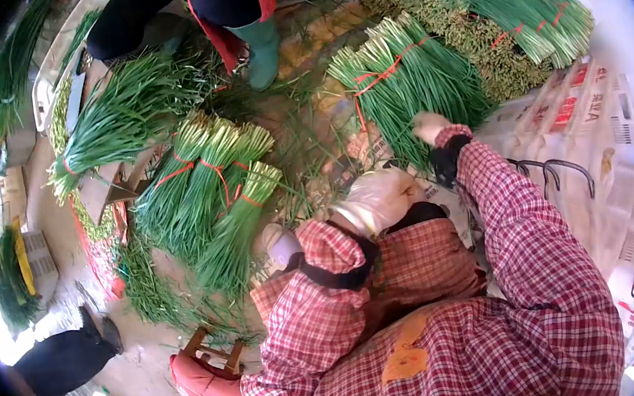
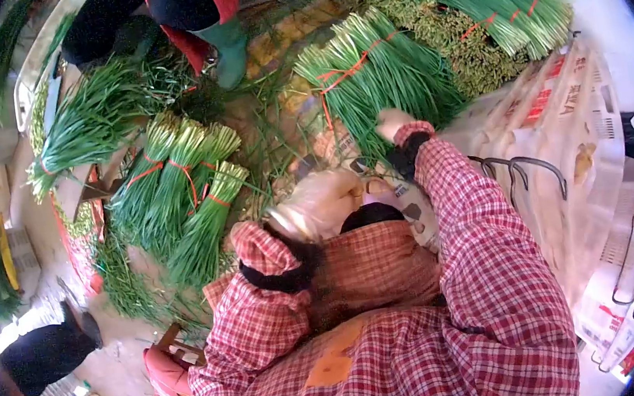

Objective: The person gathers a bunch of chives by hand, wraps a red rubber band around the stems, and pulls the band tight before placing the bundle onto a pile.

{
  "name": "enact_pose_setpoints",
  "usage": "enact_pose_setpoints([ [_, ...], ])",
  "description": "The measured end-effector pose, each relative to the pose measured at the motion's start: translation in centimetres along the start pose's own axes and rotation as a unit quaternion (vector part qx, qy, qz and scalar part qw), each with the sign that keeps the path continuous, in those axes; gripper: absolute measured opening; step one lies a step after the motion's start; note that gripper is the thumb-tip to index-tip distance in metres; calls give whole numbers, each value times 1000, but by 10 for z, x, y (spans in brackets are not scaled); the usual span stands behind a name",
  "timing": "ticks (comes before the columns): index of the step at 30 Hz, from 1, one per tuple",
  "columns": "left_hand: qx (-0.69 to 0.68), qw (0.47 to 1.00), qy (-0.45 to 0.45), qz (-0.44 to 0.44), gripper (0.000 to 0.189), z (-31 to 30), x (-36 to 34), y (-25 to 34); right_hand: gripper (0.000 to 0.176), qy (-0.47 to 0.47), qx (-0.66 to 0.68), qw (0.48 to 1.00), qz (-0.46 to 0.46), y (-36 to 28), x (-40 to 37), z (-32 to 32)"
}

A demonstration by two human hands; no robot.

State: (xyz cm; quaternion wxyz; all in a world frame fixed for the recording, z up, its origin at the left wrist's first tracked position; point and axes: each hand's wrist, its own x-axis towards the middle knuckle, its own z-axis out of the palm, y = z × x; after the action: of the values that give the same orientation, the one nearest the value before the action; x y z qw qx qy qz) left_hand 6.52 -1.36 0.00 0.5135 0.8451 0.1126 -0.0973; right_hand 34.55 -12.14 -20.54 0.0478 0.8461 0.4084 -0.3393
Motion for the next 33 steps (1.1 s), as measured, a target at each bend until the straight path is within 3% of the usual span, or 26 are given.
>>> enact_pose_setpoints([
  [3, 13, 995, 68, -70, 17, 1, 2, -6, 63, 158, 93, 982, 54, 33, 27, -31],
  [4, -38, 997, 54, -46, 18, -7, -1, -1, 77, 141, 82, 982, 98, 34, 28, -61],
  [5, -87, 994, 57, -30, 20, -20, -11, 3, 82, 155, 87, 981, 82, 53, 51, -70],
  [6, -63, 990, 72, -101, 15, -27, -15, 9, 87, 150, 131, 979, 33, 87, 82, -72],
  [8, -23, 986, 80, -142, 18, -19, -22, -6, 97, 35, 349, 934, -61, 137, 150, -68],
  [9, -36, 987, 113, -111, 24, -11, -22, -18, 103, 75, 272, 958, -44, 116, 139, -78],
  [10, -47, 985, 145, -78, 31, -4, -22, -31, 107, 156, 87, 973, 147, 118, 168, -55],
  [11, -89, 970, 218, -53, 32, 2, -22, -37, 115, 162, 60, 972, 159, 112, 173, -51],
  [12, -188, 936, 279, -105, 44, -10, -22, -27, 113, 148, 56, 964, 216, 86, 160, -62],
  [13, -305, 881, 363, 6, 57, -6, -21, -46, 111, 173, 7, 959, 223, 86, 166, -60],
  [14, -387, 853, 347, -37, 72, -41, -35, -39, 107, 178, 1, 959, 222, 82, 164, -63],
  [16, -499, 742, 445, 51, 71, -64, -56, -60, 101, 185, 13, 963, 197, 87, 167, -62],
  [17, -519, 680, 515, 53, 70, -76, -65, -57, 99, 184, 30, 967, 172, 108, 177, -55],
  [19, -511, 638, 576, 30, 67, -77, -76, -55, 92, 201, 51, 967, 150, 113, 176, -51],
  [21, -517, 667, 536, 5, 65, -62, -73, -56, 89, 180, 125, 967, 132, 104, 159, -57],
  [24, -544, 707, 450, -37, 53, -39, -65, -46, 84, 231, 151, 944, 182, 50, 104, -81],
  [28, -592, 722, 359, -20, 44, -11, -34, -45, 84, 246, 153, 952, 103, 78, 105, -78],
  [29, -563, 751, 344, -22, 40, -4, -23, -52, 87, 231, 164, 953, 104, 64, 89, -86],
  [31, -465, 799, 378, -42, 36, 0, -4, -49, 92, 247, 143, 949, 134, 3, 33, -99],
  [33, -378, 822, 418, -79, 33, 4, 8, -48, 94, 247, 206, 940, 112, -26, 4, -94],
])
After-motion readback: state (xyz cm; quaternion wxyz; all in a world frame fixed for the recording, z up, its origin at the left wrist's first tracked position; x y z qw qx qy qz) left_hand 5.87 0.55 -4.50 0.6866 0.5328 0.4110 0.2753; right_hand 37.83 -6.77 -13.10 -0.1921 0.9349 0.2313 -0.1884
